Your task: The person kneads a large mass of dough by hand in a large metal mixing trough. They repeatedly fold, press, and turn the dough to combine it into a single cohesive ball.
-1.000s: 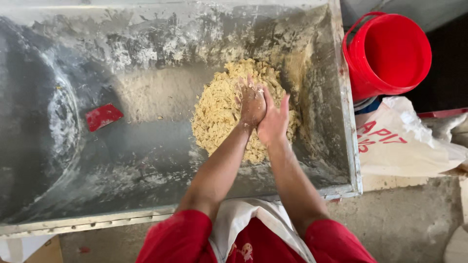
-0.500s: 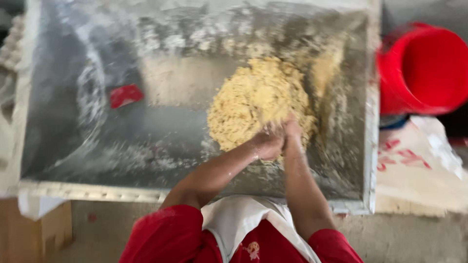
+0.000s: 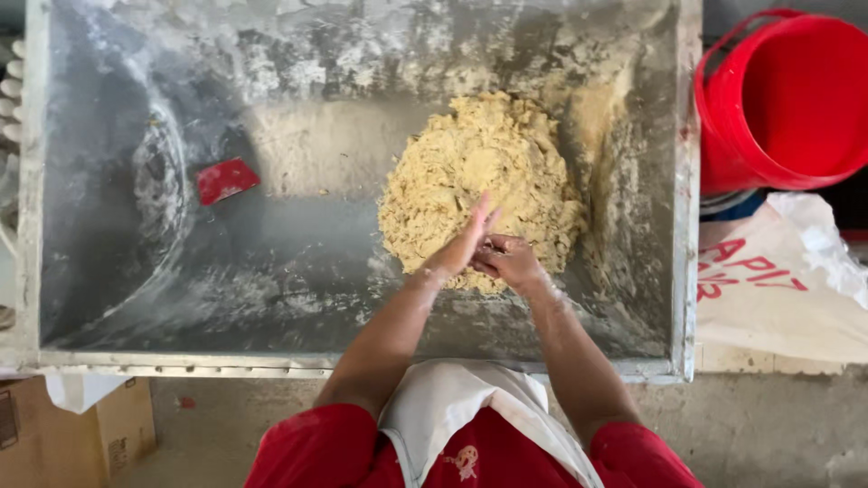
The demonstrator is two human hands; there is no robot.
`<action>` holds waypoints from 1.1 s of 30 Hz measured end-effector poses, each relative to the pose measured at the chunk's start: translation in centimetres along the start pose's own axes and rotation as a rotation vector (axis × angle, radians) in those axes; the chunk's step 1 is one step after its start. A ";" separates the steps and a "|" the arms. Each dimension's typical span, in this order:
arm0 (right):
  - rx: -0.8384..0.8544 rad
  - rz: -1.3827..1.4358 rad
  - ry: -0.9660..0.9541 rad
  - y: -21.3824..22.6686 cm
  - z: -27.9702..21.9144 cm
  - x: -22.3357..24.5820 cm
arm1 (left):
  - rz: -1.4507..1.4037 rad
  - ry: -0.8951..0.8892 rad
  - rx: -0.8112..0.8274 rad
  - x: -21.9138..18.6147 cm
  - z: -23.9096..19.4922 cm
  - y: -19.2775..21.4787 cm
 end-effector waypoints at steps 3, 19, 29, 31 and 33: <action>-0.212 0.000 0.007 2.1 -2.6 2.9 | -0.160 0.108 0.045 -0.8 -1.1 0.0; -0.134 -0.196 -0.039 5.8 -4.7 4.0 | 1.407 -0.046 -0.251 -1.6 -0.2 0.9; -0.357 0.265 -0.160 2.6 2.1 -1.4 | 1.393 0.299 -0.077 3.3 -1.0 -4.3; -0.497 0.080 -0.178 5.3 5.4 -4.9 | 1.464 0.073 -0.044 5.4 -1.8 -4.5; -0.485 -0.192 -0.198 6.7 8.6 -8.4 | 1.327 0.175 0.074 9.9 -3.8 -2.0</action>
Point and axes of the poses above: each hand's wrist, its own z-axis towards the middle knuckle, its own y-axis out of the back of the hand, x = y × z, the point moved 9 cm from there along z, towards the middle knuckle, and after that the axes turned 14 degrees about -z, right-handed, at the moved point
